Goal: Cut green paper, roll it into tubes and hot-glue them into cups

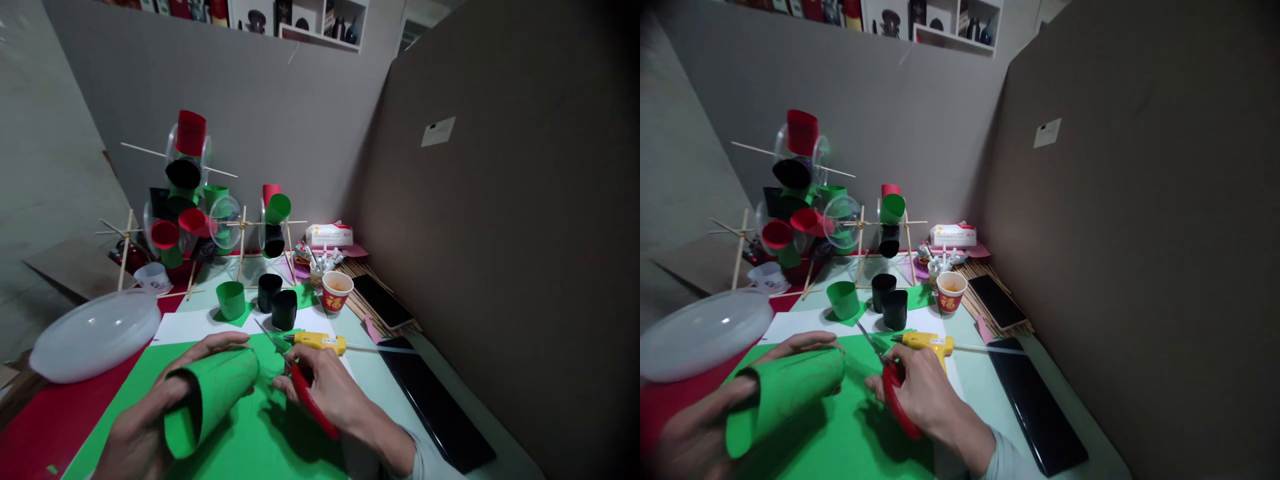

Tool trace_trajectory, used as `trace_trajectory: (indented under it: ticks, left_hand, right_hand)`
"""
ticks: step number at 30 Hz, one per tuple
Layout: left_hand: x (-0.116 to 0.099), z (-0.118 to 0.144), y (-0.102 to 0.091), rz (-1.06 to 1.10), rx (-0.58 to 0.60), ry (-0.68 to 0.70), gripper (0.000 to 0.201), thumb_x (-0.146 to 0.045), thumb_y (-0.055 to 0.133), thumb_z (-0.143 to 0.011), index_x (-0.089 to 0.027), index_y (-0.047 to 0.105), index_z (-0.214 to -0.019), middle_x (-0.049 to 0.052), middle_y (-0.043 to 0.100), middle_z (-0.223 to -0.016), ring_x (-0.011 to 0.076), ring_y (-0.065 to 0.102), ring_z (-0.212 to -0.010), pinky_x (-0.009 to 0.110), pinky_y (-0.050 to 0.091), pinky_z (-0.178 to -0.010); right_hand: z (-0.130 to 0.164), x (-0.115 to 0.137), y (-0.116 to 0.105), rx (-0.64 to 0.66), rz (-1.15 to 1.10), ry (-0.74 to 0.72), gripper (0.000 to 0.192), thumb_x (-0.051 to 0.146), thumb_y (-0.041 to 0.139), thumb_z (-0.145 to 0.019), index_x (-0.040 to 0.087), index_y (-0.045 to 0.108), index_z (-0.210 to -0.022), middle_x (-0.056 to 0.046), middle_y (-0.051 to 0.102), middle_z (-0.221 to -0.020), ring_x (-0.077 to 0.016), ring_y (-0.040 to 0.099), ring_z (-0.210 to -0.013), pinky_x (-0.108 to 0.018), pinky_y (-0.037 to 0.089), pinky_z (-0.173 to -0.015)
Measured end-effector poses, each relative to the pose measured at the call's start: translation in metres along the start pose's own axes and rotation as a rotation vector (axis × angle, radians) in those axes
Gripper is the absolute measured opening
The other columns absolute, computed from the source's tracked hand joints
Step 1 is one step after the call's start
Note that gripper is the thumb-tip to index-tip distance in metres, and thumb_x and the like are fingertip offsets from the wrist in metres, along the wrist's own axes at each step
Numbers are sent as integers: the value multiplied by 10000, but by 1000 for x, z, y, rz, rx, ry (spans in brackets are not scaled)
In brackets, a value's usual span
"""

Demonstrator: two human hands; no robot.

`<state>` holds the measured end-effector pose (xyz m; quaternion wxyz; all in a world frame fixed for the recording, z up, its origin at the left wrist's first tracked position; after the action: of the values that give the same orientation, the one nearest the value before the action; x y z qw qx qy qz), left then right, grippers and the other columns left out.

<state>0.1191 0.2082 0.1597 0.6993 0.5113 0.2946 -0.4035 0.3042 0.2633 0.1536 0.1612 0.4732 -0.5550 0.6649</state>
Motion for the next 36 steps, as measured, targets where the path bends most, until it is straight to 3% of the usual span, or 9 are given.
trace_trajectory:
  ticks: [3, 7, 9, 13, 19, 24, 28, 32, 36]
  left_hand:
    - [-4, -9, -9, 60, -98, -70, 361, -429, 771, -783, -277, 804, -1108, 65, 861, -1087, 392, 776, -1087, 424, 687, -811]
    - [-20, -24, -26, 87, -199, 10, 173, -266, 715, -866, -161, 770, -991, 107, 866, -973, 359, 791, -1033, 461, 697, -794]
    - [-24, -29, -32, 88, -212, 29, 155, -200, 725, -842, -134, 752, -979, 115, 863, -944, 373, 778, -1066, 489, 694, -800]
    - [-22, -33, -37, 105, -206, 11, 281, -318, 717, -880, -114, 753, -1071, 121, 859, -956, 373, 752, -1114, 424, 688, -785]
    - [-28, -30, -32, 139, -153, 43, 183, -135, 676, -905, -150, 724, -1081, 64, 836, -977, 288, 775, -982, 611, 621, -971]
    - [-29, -24, -12, 209, -74, 26, 307, -268, 728, -921, -139, 713, -1199, 107, 834, -1104, 293, 760, -1084, 507, 594, -1038]
    - [-23, -25, -12, 228, -68, 34, 487, -395, 715, -926, -87, 673, -1301, 194, 806, -1191, 347, 732, -1177, 502, 545, -1094]
    - [-18, -29, -19, 256, -88, 78, 349, -383, 748, -891, -136, 739, -1139, 149, 836, -1111, 307, 761, -1115, 495, 483, -1148]
    - [-12, -26, -14, 274, -64, 66, 164, -322, 816, -833, -232, 748, -951, 30, 856, -969, 246, 770, -1088, 464, 478, -1158]
  right_hand:
    - [3, 2, -6, -56, 217, 0, 237, 361, 735, -859, 185, 673, -1006, -65, 732, -889, -226, 649, -785, -300, 435, -704]
    - [4, 2, -2, 12, 502, 14, 296, 263, 601, -897, 157, 654, -1169, -151, 727, -1137, -298, 674, -1031, -353, 462, -825]
    - [5, 1, 2, 65, 561, 20, 300, 265, 587, -895, 142, 662, -1158, -166, 722, -1118, -312, 673, -1004, -370, 462, -804]
    - [6, 5, 8, 122, 599, -10, 320, 280, 594, -887, 142, 664, -1166, -171, 706, -1138, -330, 653, -1047, -388, 461, -813]
    - [8, 10, 11, 141, 703, -57, 328, 306, 574, -921, 150, 640, -1201, -161, 694, -1145, -320, 634, -1060, -391, 462, -819]
    - [17, 18, 17, 129, 710, -97, 274, 336, 562, -949, 166, 630, -1153, -146, 693, -1105, -302, 633, -1008, -378, 437, -765]
    - [31, 26, 38, 197, 676, -174, 235, 375, 561, -961, 188, 620, -1092, -111, 682, -1032, -276, 647, -889, -368, 410, -680]
    - [40, 28, 61, 251, 687, -274, 259, 358, 629, -923, 174, 616, -1104, -117, 673, -1060, -306, 646, -966, -386, 460, -736]
    - [41, 28, 62, 235, 620, -267, 327, 377, 669, -895, 165, 614, -1137, -127, 656, -1114, -325, 622, -1039, -420, 512, -829]
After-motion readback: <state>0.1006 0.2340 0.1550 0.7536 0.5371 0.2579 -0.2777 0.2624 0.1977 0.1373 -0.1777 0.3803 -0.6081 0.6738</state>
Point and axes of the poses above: each hand's wrist, its own z-axis away from the middle knuckle, its own y-axis out of the palm, x = y × z, the point moved 8 cm from there along -z, towards the middle knuckle
